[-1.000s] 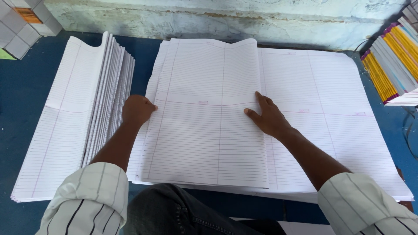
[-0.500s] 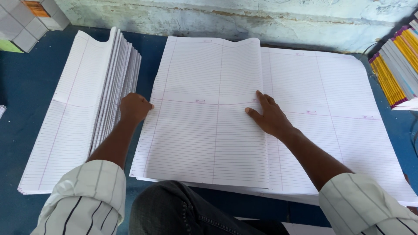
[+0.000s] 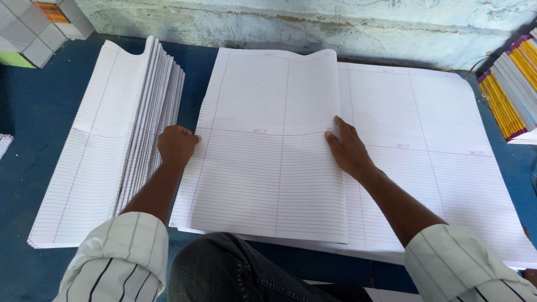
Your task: The person folds large sheets of lined paper in half, presses the crease with a wooden block, and stacks the folded sheets. The person repeats this process for multiple sheets, moving finished sheets to a growing stack on the left.
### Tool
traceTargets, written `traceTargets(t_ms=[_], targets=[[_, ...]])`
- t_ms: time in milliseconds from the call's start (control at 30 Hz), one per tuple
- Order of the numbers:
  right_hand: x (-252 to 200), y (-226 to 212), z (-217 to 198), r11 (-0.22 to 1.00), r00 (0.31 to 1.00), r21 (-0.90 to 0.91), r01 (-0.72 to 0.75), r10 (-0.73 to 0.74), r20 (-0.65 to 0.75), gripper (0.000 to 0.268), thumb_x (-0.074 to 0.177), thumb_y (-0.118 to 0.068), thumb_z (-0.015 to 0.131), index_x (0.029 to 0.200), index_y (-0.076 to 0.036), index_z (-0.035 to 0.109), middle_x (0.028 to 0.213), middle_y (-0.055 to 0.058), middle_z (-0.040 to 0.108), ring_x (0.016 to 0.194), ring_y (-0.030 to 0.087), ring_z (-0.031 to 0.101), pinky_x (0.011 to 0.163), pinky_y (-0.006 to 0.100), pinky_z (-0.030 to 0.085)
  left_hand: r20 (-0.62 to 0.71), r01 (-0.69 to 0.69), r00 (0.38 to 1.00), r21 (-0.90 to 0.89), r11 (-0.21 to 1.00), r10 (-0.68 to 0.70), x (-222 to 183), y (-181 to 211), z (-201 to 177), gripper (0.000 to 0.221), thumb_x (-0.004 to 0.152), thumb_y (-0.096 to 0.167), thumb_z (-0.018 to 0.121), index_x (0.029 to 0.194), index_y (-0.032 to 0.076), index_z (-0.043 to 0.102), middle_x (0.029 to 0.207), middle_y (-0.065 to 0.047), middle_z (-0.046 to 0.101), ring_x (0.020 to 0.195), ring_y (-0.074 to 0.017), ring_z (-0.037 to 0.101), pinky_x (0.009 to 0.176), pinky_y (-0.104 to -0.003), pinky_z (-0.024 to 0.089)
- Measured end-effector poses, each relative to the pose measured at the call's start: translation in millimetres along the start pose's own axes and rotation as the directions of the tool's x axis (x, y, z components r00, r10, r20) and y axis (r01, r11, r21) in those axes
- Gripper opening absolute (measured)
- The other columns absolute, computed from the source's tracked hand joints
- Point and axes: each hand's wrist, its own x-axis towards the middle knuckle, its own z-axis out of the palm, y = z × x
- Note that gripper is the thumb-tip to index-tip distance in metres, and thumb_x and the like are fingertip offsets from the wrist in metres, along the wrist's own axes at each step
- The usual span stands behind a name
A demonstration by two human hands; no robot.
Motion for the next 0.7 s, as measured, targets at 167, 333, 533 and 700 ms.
traceTargets(t_ms=[167,333,533,700], targets=[[5.4,5.3,8.2,0.989,0.998,0.133,-0.07,0.07,0.009,0.074,0.103,-0.049,0.032,0.161,-0.006,0.017,0.166,0.021,0.022,0.154,0.036,0.024,0.123,0.049,0.026,0.026,0.066,0.997,0.015,0.998,-0.066,-3.3,6.4,-0.4,0.017,0.083,0.021,0.085,0.09,0.006,0.079,0.093,-0.014,0.077,0.082,-0.0262,0.075,0.079,-0.039,0.062],[12.1,9.4,21.6,0.99,0.998,0.125,-0.06,0.06,0.006,0.076,0.103,-0.049,0.028,0.162,-0.006,0.006,0.17,0.019,0.009,0.158,0.033,0.007,0.126,0.047,0.016,0.038,0.072,0.997,0.011,0.997,-0.073,-3.5,7.9,-2.4,0.014,0.084,0.019,0.084,0.09,0.007,0.08,0.094,-0.013,0.078,0.083,-0.0251,0.076,0.081,-0.038,0.062],[18.1,15.1,31.3,0.995,0.998,0.075,-0.068,0.068,0.004,0.073,0.105,-0.044,0.03,0.162,-0.007,0.003,0.17,0.02,0.006,0.159,0.034,0.004,0.126,0.048,0.016,0.029,0.069,0.997,0.006,0.998,-0.07,-4.5,8.8,-4.5,0.01,0.085,0.017,0.083,0.088,0.008,0.081,0.095,-0.012,0.078,0.085,-0.0241,0.076,0.083,-0.038,0.062],[17.7,14.4,36.0,0.998,0.999,0.047,-0.037,0.037,-0.011,0.071,0.107,-0.034,0.037,0.161,-0.006,0.001,0.169,0.025,0.002,0.157,0.041,0.006,0.124,0.052,0.023,0.045,0.121,0.992,0.013,0.993,-0.122,-5.8,14.0,-8.3,0.007,0.085,0.016,0.082,0.087,0.01,0.081,0.096,-0.011,0.078,0.087,-0.0238,0.075,0.083,-0.039,0.062]])
